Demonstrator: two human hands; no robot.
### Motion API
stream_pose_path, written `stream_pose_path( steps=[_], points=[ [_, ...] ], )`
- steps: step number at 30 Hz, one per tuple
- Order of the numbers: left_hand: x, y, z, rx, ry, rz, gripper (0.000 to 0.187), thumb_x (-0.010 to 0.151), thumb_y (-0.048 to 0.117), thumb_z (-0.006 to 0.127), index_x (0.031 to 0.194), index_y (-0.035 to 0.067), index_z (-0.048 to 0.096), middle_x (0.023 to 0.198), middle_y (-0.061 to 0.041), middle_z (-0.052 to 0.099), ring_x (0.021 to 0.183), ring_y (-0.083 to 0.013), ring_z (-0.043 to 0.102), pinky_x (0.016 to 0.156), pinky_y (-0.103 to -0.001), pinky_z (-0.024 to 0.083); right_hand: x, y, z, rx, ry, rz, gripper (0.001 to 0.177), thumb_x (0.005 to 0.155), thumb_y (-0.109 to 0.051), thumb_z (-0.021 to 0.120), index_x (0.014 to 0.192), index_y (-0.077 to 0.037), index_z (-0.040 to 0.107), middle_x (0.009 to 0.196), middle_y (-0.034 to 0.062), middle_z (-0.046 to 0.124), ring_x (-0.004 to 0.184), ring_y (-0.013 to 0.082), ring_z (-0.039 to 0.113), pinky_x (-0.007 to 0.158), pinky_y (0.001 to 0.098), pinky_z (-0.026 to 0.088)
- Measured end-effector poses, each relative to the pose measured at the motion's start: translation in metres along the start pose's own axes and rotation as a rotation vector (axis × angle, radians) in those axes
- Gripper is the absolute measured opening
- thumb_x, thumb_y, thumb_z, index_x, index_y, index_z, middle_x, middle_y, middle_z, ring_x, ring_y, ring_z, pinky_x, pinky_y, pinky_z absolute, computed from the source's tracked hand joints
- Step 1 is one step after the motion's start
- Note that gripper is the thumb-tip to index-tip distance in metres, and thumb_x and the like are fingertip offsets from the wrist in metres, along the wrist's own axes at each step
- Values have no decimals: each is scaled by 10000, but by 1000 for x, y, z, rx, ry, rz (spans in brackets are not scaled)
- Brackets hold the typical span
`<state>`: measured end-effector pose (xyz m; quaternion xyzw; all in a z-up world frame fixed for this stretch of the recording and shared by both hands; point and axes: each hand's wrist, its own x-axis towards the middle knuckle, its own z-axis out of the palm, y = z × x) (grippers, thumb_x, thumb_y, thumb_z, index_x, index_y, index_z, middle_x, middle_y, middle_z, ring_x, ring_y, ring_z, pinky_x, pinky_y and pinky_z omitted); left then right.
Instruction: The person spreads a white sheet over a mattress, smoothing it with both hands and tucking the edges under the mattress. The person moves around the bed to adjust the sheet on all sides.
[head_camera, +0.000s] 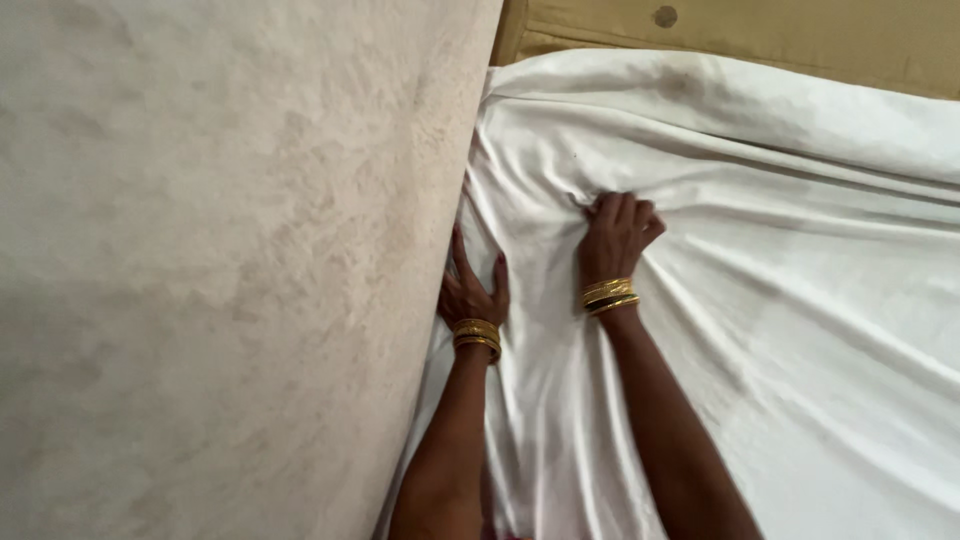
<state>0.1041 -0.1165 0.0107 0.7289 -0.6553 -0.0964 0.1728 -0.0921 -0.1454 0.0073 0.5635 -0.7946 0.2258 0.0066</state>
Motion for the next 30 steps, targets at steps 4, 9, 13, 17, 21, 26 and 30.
stream_pose_path(
  steps=[4,9,13,17,21,26,30],
  points=[
    [0,3,2,42,15,-13,830,919,612,592,1599,223,320,1521,-335,402,1411,-510,408,1119,-631,363,15,16,7,-25,-27,-15,114,983,-115,705,1034,-78,610,1009,79,563,1018,287,487,938,466,338],
    [-3,-5,12,108,7,-2,687,1001,509,535,1607,244,350,1556,-363,382,1425,-506,408,1120,-619,379,29,28,-4,49,-72,-60,146,1003,-207,689,1051,-88,618,1108,126,571,1093,345,480,973,503,342],
    [-5,-9,18,64,43,12,538,1084,386,450,1604,259,391,1569,-312,418,1437,-478,454,1160,-609,388,52,53,-7,-12,21,-75,231,1002,-263,698,1113,-75,621,1228,199,570,1175,393,474,1025,539,347],
    [-7,-13,20,-68,-57,-89,499,1092,372,393,1583,288,401,1561,-202,490,1392,-426,528,1135,-557,430,47,63,0,40,3,14,231,997,-252,689,1108,-62,618,1188,206,560,1189,389,497,1066,557,372],
    [-12,-9,19,249,-105,-103,568,1051,464,397,1593,297,356,1573,-181,449,1386,-414,490,1051,-638,422,53,59,-1,69,28,53,308,950,-257,669,1176,-53,619,1231,203,581,1197,388,505,1058,537,372],
    [-10,-4,9,152,-89,-104,609,1025,483,460,1582,243,404,1549,-238,424,1383,-452,456,1038,-652,396,55,48,-13,54,-16,97,347,901,-258,669,1199,-90,610,1300,170,547,1240,384,487,1074,538,353],
    [-9,6,2,251,6,40,588,1019,400,523,1568,204,449,1549,-205,421,1400,-440,427,1110,-656,365,60,51,-12,69,-40,122,380,882,-264,682,1213,-96,599,1327,142,535,1253,367,477,1067,539,345]
  ],
)
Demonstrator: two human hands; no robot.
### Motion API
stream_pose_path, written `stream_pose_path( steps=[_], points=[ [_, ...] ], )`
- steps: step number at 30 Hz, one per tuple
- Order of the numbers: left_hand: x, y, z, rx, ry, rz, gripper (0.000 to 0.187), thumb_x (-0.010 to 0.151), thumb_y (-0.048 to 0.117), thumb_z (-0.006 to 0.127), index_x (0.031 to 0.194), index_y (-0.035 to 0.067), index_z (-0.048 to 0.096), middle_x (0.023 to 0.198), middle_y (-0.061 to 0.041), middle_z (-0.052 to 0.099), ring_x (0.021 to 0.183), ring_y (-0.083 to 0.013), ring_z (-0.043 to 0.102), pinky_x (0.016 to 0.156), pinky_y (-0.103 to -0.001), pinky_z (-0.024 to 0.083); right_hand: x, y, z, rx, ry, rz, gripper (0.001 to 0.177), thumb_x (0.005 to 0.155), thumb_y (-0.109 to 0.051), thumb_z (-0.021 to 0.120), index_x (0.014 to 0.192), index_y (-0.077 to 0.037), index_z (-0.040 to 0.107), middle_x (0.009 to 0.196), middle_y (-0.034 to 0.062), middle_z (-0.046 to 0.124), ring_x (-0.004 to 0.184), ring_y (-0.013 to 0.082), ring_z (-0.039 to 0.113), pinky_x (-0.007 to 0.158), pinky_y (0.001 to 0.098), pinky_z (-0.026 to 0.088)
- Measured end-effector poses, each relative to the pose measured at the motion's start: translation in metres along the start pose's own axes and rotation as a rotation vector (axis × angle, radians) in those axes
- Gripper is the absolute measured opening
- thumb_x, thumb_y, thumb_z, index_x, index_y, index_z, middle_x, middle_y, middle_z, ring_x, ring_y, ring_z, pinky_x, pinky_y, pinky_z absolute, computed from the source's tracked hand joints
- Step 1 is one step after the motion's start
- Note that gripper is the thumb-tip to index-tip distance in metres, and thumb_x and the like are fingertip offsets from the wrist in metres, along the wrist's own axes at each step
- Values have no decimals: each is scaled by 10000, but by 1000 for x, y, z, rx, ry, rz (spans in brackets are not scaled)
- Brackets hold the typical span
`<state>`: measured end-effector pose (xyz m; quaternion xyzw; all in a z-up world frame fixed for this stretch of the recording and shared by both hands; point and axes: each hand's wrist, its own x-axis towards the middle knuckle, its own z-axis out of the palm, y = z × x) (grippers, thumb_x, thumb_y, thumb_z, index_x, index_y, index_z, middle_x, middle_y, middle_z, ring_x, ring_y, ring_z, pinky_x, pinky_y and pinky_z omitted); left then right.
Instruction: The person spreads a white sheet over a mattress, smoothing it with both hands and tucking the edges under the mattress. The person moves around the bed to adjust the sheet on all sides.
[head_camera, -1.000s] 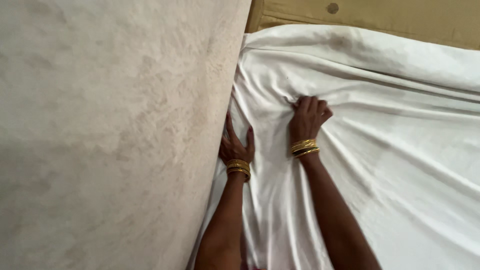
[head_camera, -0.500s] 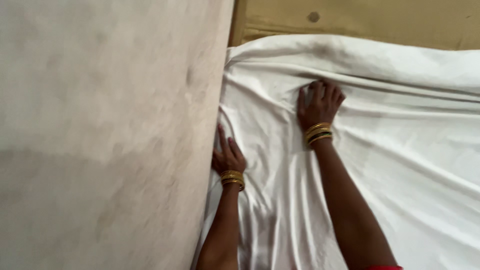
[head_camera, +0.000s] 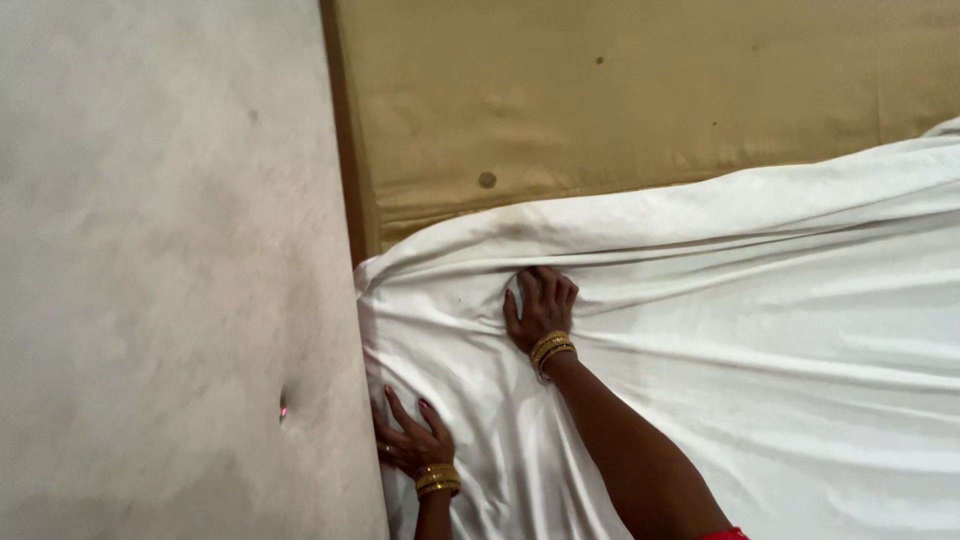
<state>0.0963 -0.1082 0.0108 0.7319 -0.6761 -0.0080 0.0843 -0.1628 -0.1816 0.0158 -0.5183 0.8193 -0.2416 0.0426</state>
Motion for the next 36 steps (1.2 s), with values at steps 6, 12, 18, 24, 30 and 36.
stream_pose_path(
  steps=[6,12,18,24,30,36],
  points=[
    [6,2,-4,8,8,58,581,1004,347,560,1549,164,478,1566,-188,421,1432,-418,412,1162,-647,327,-5,4,6,7,-14,-11,457,892,-258,680,1308,-97,579,1383,125,518,1299,340,457,1096,523,327],
    [8,1,-4,-23,-31,120,586,1002,334,528,1544,120,470,1584,-186,416,1458,-412,383,1183,-600,316,-9,6,14,-23,-23,-11,465,898,-262,673,1326,-105,580,1403,118,497,1338,325,436,1122,522,310],
    [44,69,-4,-125,-105,404,519,1020,337,532,1494,128,518,1600,-174,390,1457,-401,363,1204,-548,305,-12,13,18,-6,-1,-18,461,883,-275,673,1306,-115,582,1379,131,503,1316,342,439,1102,537,320],
    [116,191,61,-256,-2,401,426,1041,319,590,1406,100,575,1461,-176,517,1366,-381,466,1134,-552,382,-20,27,34,6,8,-36,411,913,-297,656,1291,-145,603,1354,138,509,1273,350,455,1077,545,332],
    [147,210,82,-180,199,300,439,1043,329,645,1421,127,549,1272,-166,573,1200,-347,540,994,-564,407,-34,28,50,178,120,-10,326,938,-101,612,1259,-157,630,1363,137,526,1250,326,509,1059,482,435],
    [146,217,69,-164,141,298,581,1032,281,634,1552,119,431,1291,-185,538,1205,-353,513,1019,-559,366,21,54,12,94,363,209,172,1031,-114,715,1171,-70,625,1217,117,570,1122,294,525,928,437,432]
  ],
)
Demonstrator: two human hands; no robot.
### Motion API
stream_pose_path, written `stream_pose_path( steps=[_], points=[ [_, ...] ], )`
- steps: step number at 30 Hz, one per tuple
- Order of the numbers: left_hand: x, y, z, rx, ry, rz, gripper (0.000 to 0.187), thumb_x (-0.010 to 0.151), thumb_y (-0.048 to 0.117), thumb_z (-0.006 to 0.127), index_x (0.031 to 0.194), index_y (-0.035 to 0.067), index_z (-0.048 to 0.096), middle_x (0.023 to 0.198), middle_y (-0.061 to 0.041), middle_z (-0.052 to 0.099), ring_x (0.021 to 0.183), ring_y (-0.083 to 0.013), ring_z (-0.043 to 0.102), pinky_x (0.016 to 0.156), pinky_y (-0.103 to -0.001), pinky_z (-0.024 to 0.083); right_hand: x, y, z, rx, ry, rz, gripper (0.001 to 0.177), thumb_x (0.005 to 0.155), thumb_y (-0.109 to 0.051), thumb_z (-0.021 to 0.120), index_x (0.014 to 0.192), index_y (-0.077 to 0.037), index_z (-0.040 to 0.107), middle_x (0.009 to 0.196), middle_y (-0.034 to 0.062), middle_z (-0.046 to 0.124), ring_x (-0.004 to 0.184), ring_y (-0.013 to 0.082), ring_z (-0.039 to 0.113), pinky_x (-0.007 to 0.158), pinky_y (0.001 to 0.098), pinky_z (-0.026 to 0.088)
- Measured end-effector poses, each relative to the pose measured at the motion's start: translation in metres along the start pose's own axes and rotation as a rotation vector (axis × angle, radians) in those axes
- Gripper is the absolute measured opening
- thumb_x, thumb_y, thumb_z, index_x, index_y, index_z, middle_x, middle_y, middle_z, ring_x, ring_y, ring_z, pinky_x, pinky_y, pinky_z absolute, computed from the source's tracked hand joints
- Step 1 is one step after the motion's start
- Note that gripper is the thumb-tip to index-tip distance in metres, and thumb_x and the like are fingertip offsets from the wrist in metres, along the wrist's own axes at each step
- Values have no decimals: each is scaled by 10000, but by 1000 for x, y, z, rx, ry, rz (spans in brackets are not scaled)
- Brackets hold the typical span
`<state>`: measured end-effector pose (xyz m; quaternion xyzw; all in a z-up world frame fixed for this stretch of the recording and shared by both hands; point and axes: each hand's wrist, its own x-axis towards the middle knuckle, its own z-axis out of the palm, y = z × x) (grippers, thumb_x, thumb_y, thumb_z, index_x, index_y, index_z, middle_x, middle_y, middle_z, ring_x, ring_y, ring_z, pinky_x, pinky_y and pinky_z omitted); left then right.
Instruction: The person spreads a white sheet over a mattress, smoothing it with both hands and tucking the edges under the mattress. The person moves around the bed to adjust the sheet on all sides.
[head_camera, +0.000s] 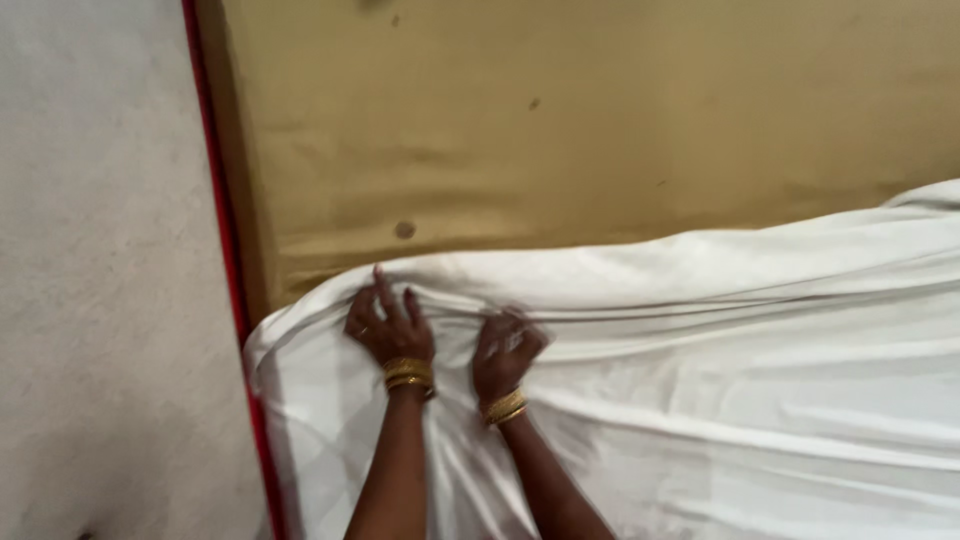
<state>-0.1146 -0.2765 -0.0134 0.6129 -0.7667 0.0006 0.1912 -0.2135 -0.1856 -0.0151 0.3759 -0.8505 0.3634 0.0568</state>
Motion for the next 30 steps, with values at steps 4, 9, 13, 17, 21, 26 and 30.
stream_pose_path(
  steps=[4,9,13,17,21,26,30],
  points=[
    [-4,0,-1,-29,-28,-21,588,1024,230,612,1559,95,410,1319,-181,512,1236,-356,484,1032,-569,357,113,-6,-28,-123,-191,-131,285,915,-184,725,1156,-53,649,1216,166,616,1178,361,518,1009,572,359],
    [-16,-3,4,34,-63,-25,565,1035,96,611,1568,110,422,1342,-165,500,1261,-343,480,1067,-543,362,187,2,-37,48,-680,-199,83,938,-106,712,977,-87,641,1020,83,655,1023,336,591,915,461,471],
    [-17,-6,9,55,-90,-67,599,1005,84,635,1555,28,404,1375,-211,479,1280,-374,463,1077,-581,356,183,-3,-55,252,-848,-93,81,971,-13,601,1036,-60,595,1047,95,677,873,322,696,709,404,554],
    [-21,-5,8,-7,-64,-96,645,1007,81,622,1566,-40,323,1450,-279,393,1358,-474,393,1152,-633,340,178,10,-68,195,-1031,-93,206,903,-9,579,1097,-78,590,1054,103,701,877,328,723,700,423,592],
    [-19,-7,5,-91,-56,-91,758,949,148,602,1587,-28,232,1531,-314,292,1427,-534,321,1190,-679,287,174,4,-73,-125,-1205,-9,414,789,-305,775,1091,-80,603,982,97,718,791,364,701,628,469,559],
    [-18,-8,4,-114,-49,-91,861,921,274,520,1634,40,98,1617,-361,133,1502,-574,197,1231,-703,202,177,9,-73,-429,-1307,4,221,847,-393,754,871,-174,736,927,30,721,824,307,714,685,457,560],
    [-14,-7,9,-90,-33,-103,831,1012,408,438,1657,76,32,1656,-352,63,1527,-589,147,1243,-724,173,187,11,-66,-241,-961,-206,165,820,-72,693,915,-166,791,964,44,722,788,299,702,659,435,557]
  ],
)
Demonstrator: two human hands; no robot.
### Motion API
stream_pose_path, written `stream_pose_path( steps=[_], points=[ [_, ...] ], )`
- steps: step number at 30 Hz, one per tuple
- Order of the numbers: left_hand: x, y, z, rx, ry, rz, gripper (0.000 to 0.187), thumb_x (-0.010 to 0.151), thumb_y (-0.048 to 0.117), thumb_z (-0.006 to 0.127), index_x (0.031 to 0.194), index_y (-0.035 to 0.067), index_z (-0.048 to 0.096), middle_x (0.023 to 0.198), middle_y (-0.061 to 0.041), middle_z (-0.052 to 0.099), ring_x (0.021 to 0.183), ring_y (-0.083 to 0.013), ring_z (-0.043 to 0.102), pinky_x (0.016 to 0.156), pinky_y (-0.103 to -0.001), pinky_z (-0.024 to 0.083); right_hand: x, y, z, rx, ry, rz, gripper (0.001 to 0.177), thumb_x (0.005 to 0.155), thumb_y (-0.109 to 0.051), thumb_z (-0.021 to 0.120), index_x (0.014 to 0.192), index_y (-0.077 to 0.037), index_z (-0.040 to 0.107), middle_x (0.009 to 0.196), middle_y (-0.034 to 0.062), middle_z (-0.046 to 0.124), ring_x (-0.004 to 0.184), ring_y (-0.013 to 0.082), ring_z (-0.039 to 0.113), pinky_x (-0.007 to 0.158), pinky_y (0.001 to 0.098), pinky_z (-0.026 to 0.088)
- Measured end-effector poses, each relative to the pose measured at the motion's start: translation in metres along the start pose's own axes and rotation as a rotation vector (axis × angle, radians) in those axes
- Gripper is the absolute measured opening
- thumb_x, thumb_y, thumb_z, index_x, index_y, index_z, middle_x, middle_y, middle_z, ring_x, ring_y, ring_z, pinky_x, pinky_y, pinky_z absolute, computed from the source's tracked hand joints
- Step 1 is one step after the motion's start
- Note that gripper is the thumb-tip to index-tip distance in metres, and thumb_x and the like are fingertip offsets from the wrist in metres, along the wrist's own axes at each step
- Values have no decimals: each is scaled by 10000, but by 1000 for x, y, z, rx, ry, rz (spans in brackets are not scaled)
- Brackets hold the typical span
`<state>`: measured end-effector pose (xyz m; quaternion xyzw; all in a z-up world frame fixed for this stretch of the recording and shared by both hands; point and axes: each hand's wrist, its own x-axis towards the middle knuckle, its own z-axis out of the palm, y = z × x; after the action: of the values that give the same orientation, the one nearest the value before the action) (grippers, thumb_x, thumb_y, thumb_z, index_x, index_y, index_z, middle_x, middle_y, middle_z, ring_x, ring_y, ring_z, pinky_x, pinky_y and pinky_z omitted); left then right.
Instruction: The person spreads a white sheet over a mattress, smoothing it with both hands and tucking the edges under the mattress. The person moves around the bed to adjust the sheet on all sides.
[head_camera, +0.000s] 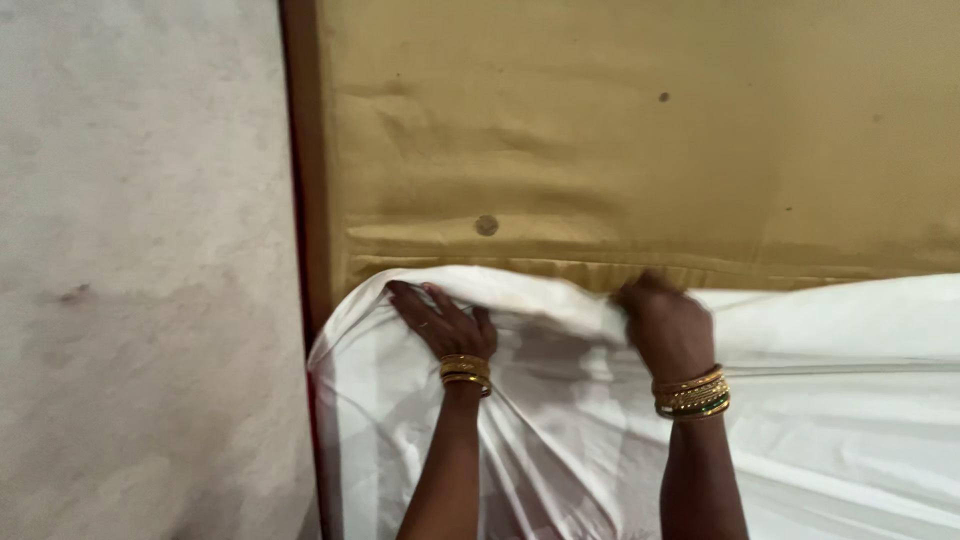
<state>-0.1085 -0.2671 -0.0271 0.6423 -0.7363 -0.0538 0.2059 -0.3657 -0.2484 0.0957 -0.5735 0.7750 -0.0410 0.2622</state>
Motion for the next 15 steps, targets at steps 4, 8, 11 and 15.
stream_pose_path(
  steps=[4,8,11,15],
  points=[
    [3,6,-5,-1,20,31,774,1082,445,418,1659,119,18,1678,-336,68,1559,-557,164,1251,-731,163,43,-32,-18,282,501,-38,128,951,46,700,1044,-38,727,1028,86,676,854,268,695,711,382,552],
    [2,2,-3,21,41,93,700,1098,330,514,1680,194,149,1680,-279,126,1582,-486,182,1293,-693,187,133,-89,-32,431,788,-309,99,1002,11,748,1095,-9,721,1047,77,658,870,219,701,720,312,608],
    [2,-1,-2,19,11,96,630,1094,302,522,1646,171,250,1684,-267,149,1582,-464,200,1276,-701,176,177,-143,-36,454,831,-407,95,976,-30,782,1011,-8,696,944,99,568,799,242,644,662,388,517],
    [11,5,-8,36,-58,66,567,1062,326,512,1584,131,405,1667,-225,219,1554,-458,225,1252,-691,165,211,-147,-31,519,663,-512,163,1010,-30,700,1140,-3,607,1080,167,583,908,316,654,688,410,526]
  ],
)
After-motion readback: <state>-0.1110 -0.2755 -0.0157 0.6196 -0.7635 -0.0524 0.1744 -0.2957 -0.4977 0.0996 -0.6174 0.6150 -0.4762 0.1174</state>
